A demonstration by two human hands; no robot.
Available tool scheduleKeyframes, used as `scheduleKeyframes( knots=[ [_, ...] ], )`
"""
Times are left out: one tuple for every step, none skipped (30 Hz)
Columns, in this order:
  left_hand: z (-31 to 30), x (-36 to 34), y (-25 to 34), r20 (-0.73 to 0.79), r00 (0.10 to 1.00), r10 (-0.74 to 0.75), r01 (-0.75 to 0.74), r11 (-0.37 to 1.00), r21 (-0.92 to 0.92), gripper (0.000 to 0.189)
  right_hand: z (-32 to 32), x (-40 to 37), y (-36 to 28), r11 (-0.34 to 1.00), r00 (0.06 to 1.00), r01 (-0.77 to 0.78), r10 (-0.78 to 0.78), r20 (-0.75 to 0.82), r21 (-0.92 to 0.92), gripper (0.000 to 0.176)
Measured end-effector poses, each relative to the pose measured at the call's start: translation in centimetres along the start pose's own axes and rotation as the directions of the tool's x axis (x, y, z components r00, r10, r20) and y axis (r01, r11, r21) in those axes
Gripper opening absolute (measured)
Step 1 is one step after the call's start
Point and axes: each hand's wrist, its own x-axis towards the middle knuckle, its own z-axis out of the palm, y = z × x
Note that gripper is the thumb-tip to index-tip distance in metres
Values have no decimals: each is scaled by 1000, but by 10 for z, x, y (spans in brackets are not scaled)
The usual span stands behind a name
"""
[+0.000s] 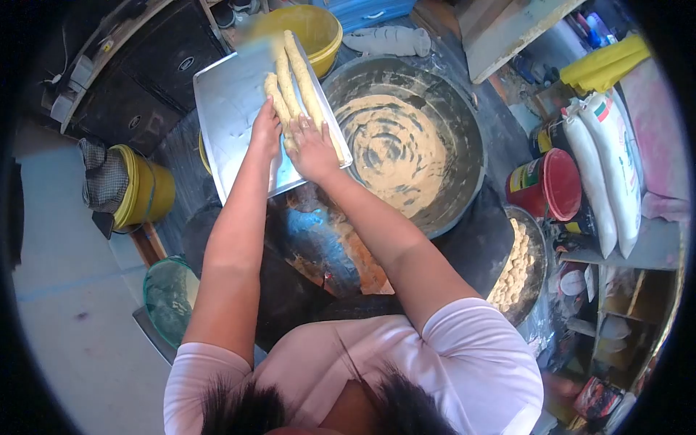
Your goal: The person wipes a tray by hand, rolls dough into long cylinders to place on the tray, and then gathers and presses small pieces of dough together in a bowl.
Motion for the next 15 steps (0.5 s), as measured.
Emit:
scheduleKeyframes(
  knots=[
    [-3, 0, -4, 9, 999, 40, -40, 999, 12, 62, 2, 0, 3, 1000, 1000, -8, 8, 3, 8, 63],
    [-4, -2, -9, 7, 999, 32, -32, 999, 20, 62, -1, 2, 5, 992, 1000, -7, 4, 18, 123, 61],
    [-5, -6, -15, -100, 986, 131, -118, 985, 125, 62, -6, 4, 6, 972, 1000, -5, -3, 31, 236, 59],
    [-5, -9, -20, -192, 951, 240, -193, 952, 236, 62, -10, 4, 9, 970, 1000, -9, 2, 30, 242, 59],
    [0, -19, -19, -193, 951, 240, -192, 952, 239, 62, -15, 3, 14, 922, 998, 19, 8, -69, 387, 58],
    [8, -33, -20, -273, 938, 215, -156, 962, 224, 64, -18, 1, 21, 853, 986, 58, 31, -161, 519, 57],
    [15, -45, -22, -352, 917, 187, -119, 971, 206, 66, -23, 2, 30, 895, 973, 91, 13, -229, 437, 56],
    [16, -51, -28, -355, 917, 185, -116, 971, 207, 66, -24, 4, 37, 894, 974, 89, 14, -226, 440, 56],
    [17, -55, -34, -311, 926, 211, -150, 966, 208, 69, -24, 6, 44, 907, 968, 4, 103, -231, 421, 56],
    [16, -55, -39, -265, 934, 238, -185, 960, 211, 73, -24, 8, 50, 911, 952, -82, 192, -240, 404, 57],
    [11, -53, -48, -217, 938, 269, -218, 947, 234, 74, -20, 8, 55, 885, 951, -163, 258, -168, 436, 59],
    [9, -51, -55, -215, 939, 269, -216, 946, 241, 74, -13, 7, 54, 882, 950, -165, 262, -170, 442, 59],
    [8, -48, -62, -154, 940, 304, -254, 926, 281, 74, -5, 5, 52, 904, 968, -204, 245, -62, 376, 61],
    [8, -46, -66, -92, 937, 336, -293, 903, 315, 74, -3, 5, 47, 923, 972, -234, 231, 48, 304, 64],
    [8, -45, -70, -42, 945, 325, -299, 908, 293, 73, -2, 3, 44, 922, 971, -236, 234, 46, 306, 64]
  ],
)
